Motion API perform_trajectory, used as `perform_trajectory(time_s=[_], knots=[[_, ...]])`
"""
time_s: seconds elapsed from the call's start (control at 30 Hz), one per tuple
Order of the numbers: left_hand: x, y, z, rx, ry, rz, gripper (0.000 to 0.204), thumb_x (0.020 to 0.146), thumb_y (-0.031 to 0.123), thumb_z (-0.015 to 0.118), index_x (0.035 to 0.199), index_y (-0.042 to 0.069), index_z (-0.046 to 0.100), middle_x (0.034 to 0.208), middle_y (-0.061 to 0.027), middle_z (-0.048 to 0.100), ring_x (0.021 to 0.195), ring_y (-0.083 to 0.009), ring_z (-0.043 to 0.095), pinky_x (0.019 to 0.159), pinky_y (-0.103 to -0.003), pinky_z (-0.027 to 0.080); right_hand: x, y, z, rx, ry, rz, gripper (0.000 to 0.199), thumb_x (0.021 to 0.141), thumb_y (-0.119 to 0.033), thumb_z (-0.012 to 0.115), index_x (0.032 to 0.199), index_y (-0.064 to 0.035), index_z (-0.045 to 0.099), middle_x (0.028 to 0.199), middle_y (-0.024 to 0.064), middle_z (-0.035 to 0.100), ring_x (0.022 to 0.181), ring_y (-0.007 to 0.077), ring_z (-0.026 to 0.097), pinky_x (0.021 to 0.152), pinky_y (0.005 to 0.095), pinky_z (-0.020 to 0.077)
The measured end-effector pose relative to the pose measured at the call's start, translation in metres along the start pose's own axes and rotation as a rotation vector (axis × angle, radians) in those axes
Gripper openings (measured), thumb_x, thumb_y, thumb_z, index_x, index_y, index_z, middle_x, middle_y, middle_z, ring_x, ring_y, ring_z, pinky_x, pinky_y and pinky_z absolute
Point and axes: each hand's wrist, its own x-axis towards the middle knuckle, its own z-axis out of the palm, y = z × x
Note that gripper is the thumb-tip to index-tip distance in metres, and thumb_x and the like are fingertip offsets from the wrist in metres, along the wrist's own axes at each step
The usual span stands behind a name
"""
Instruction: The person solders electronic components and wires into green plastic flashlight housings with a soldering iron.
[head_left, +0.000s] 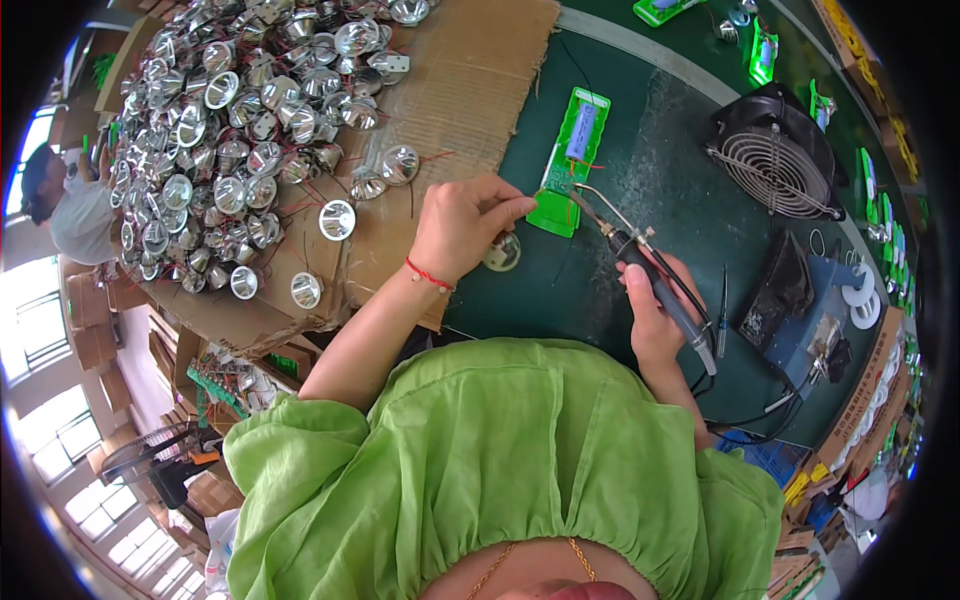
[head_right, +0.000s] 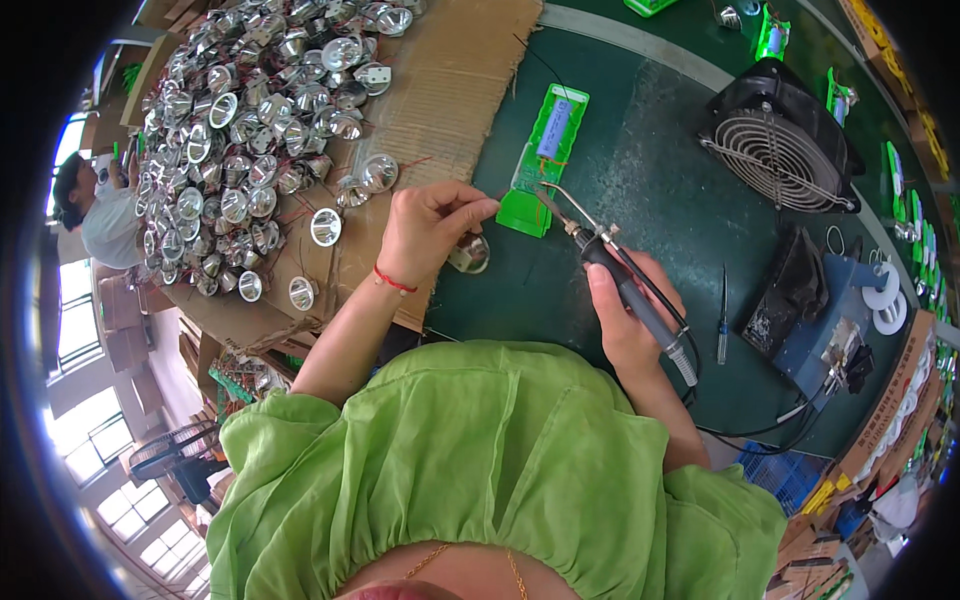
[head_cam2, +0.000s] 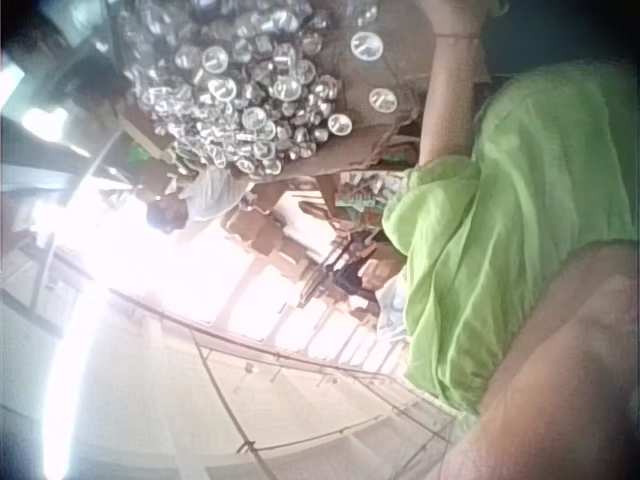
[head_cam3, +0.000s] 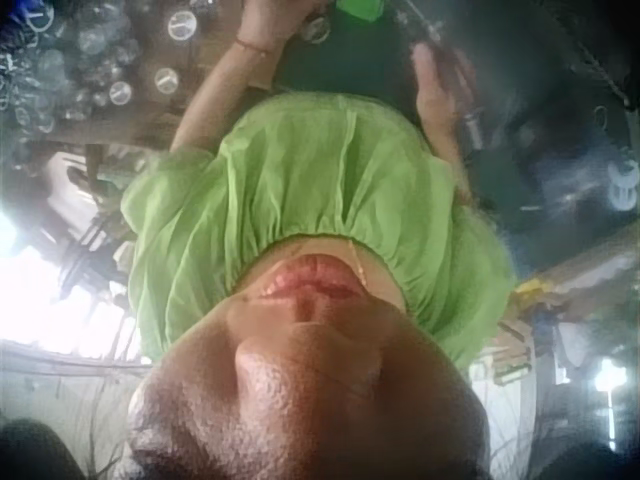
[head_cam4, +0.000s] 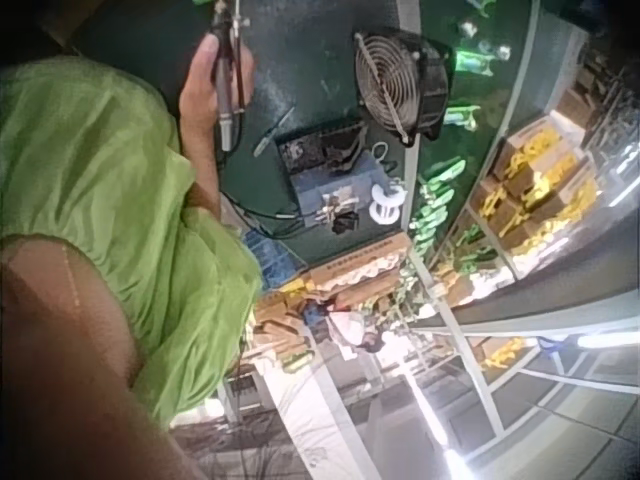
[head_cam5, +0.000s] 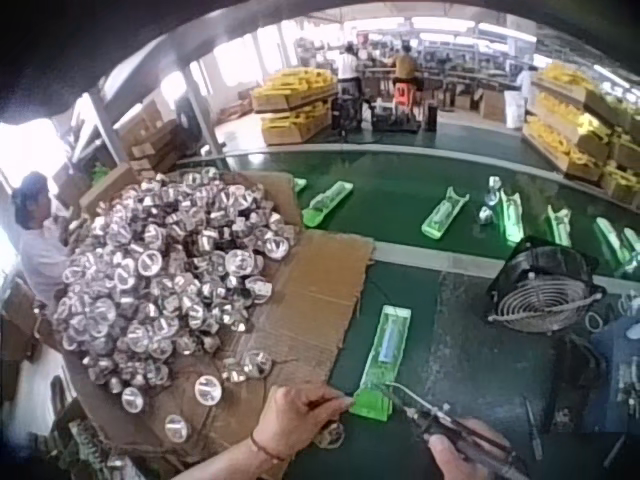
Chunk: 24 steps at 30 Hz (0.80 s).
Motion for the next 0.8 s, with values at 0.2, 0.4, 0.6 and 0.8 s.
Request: perform_trajectory(time_s=[0.2, 0.4, 0.6, 0.8], knots=[[0.007, 0.002, 0.013, 0.162, 0.081, 0.156, 0.014, 0.081, 0.014, 0.071, 0.083, 0.001, 0.070, 0.068, -0.0055, 0.063, 0.057, -0.0106, 0.056, 0.053, -0.025, 0.044, 0.003, 0.002, -0.001, -0.038, 0.011, -0.030, 0.021, 0.080, -0.002, 0.069, 0.099, 0.0052, 0.062, 0.083, 0.0101, 0.068, 0.072, 0.0119, 0.063, 0.063, 0.0218, 0.0487], [0.012, -0.004, 0.022, 0.136, 0.117, 0.220, 0.013, 0.080, 0.014, 0.071, 0.080, 0.001, 0.069, 0.077, -0.0066, 0.060, 0.061, -0.0141, 0.056, 0.056, -0.026, 0.045, 0.001, 0.008, -0.002, -0.034, 0.011, -0.030, 0.021, 0.080, -0.003, 0.070, 0.098, 0.0052, 0.062, 0.082, 0.0096, 0.068, 0.069, 0.0111, 0.062, 0.061, 0.0217, 0.0484], [0.015, -0.003, 0.025, 0.170, 0.111, 0.236, 0.014, 0.078, 0.013, 0.072, 0.077, 0.000, 0.067, 0.078, -0.0065, 0.059, 0.060, -0.0147, 0.056, 0.056, -0.027, 0.045, 0.002, 0.005, 0.000, 0.000, 0.028, 0.006, 0.020, 0.080, -0.003, 0.070, 0.097, 0.0058, 0.062, 0.080, 0.0097, 0.068, 0.067, 0.0105, 0.062, 0.059, 0.0212, 0.0478], [0.015, -0.003, 0.025, 0.181, 0.110, 0.231, 0.016, 0.079, 0.014, 0.071, 0.076, 0.000, 0.067, 0.078, -0.0066, 0.058, 0.060, -0.0156, 0.056, 0.056, -0.027, 0.045, 0.000, 0.012, -0.002, -0.054, -0.006, -0.009, 0.020, 0.081, -0.004, 0.069, 0.097, 0.0061, 0.062, 0.080, 0.0106, 0.067, 0.067, 0.0108, 0.061, 0.059, 0.0212, 0.0480]])
